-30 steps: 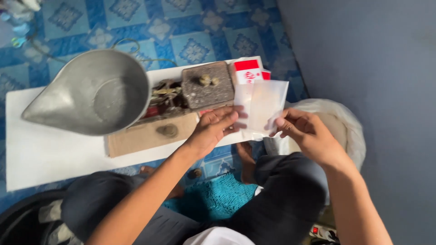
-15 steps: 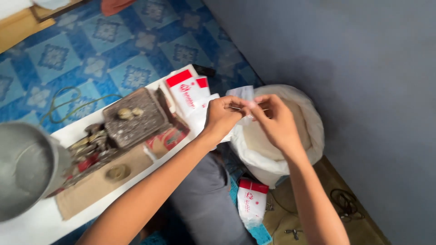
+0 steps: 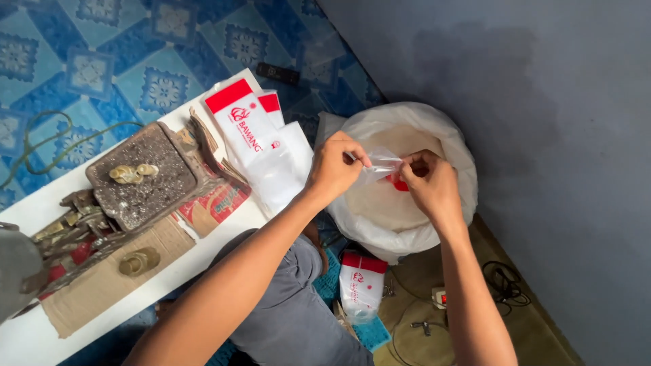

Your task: Scooping white powder from a large sack into small plastic bags using a cup, weighing each bag on a scale, and placing them into a storage tub.

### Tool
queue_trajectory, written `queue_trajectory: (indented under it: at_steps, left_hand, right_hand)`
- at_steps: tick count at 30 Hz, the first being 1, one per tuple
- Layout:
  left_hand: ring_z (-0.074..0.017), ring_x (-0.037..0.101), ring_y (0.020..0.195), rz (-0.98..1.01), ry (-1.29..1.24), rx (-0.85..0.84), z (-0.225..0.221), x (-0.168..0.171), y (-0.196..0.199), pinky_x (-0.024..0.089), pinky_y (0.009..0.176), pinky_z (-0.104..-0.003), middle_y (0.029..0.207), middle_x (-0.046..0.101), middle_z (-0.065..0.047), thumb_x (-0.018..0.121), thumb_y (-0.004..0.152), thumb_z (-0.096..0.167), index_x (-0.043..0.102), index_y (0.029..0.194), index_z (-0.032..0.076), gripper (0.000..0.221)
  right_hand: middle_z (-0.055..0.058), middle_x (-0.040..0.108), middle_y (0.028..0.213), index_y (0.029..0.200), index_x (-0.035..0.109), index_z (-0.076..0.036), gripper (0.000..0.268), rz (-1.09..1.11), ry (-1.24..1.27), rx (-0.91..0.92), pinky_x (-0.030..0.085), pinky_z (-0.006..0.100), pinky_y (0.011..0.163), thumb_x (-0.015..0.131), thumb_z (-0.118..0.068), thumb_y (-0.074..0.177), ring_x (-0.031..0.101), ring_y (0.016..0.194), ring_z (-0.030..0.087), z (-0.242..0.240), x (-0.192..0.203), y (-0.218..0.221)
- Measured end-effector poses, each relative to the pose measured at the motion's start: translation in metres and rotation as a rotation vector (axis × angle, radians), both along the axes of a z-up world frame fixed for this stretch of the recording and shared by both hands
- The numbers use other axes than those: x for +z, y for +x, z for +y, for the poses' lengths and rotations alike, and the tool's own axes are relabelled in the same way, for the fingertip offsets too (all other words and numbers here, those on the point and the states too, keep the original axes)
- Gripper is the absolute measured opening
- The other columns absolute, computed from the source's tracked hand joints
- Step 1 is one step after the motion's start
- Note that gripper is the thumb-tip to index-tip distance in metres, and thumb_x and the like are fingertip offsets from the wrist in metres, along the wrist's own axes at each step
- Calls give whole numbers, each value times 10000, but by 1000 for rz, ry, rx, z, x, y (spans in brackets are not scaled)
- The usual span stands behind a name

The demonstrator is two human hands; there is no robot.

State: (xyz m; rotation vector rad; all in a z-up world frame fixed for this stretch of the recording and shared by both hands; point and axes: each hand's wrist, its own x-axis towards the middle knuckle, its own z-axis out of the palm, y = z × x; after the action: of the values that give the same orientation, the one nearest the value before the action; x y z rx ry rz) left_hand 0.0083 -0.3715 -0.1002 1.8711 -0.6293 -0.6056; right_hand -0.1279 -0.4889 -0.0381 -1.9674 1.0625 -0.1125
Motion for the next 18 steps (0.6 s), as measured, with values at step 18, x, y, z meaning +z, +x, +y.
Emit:
queue_trajectory:
  at_steps: [18]
  left_hand:
    - [-330,694,1015,-176,438,-294,-38,-22,-3,568,888,-493,1221,672,47,658,801,67,709,1171,227,406]
  right_hand:
    - [249,624,952,1055,588,48,196,-247,190,-59,556,405,784,528,-76,916,649,893,294,-45,-49,-18]
